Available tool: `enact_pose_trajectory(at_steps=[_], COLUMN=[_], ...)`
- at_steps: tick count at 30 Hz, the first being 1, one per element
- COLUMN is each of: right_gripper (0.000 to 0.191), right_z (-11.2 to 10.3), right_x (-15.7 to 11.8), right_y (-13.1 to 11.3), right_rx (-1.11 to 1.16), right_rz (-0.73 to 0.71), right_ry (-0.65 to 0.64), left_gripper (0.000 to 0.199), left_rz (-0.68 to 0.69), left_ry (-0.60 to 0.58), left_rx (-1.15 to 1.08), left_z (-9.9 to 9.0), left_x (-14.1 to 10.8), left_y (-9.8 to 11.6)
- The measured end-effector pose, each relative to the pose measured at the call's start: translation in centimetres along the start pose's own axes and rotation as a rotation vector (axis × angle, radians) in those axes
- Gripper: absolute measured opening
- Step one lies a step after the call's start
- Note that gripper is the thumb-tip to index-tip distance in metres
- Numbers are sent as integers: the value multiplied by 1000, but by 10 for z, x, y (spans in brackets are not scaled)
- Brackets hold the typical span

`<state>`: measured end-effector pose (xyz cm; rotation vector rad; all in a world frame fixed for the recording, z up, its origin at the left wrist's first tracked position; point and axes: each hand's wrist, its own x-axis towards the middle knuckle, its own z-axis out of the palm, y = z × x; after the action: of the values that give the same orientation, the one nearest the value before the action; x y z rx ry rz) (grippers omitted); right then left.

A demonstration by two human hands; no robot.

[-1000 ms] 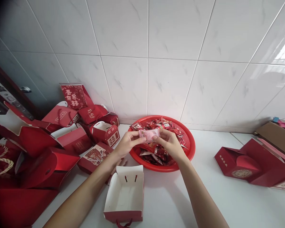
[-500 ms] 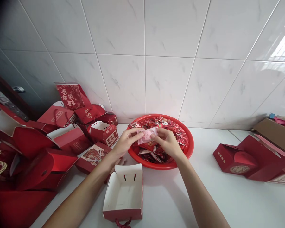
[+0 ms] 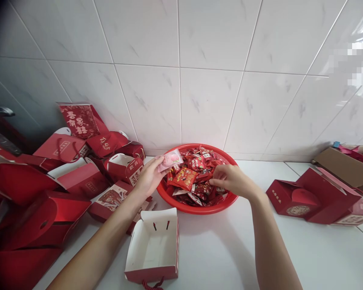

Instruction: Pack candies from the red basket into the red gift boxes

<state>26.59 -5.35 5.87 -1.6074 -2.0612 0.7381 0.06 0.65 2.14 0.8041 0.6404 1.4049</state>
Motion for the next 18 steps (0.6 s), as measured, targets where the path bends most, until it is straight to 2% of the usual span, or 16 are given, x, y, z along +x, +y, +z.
enact_pose_trajectory(at_steps=[2,4,6,8,14,18], right_gripper=[24,33,22,8,30,43], right_z=[10,20,28,30,20,14], right_x=[4,10,15,19,22,19], right_y=[-5,-9,-10,-7,8,8], right_rx=[-103,-224,-279,-237,-29,184], right_rz=[42,87,73,7,-76,-78], right_ry=[-135,-163,-120,-68,150,246], left_gripper=[32,34,37,38,33,50], left_rz=[-17,-24,-18,-7,34,51], left_ry=[39,49,44,29,-29,-5], left_rx=[-28,-44,-47,-34,69,137], left_z=[-1,-1,-1,-1,-3,-4], left_x=[1,1,1,1,1,1], left_y=[1,1,2,2,-1,-3])
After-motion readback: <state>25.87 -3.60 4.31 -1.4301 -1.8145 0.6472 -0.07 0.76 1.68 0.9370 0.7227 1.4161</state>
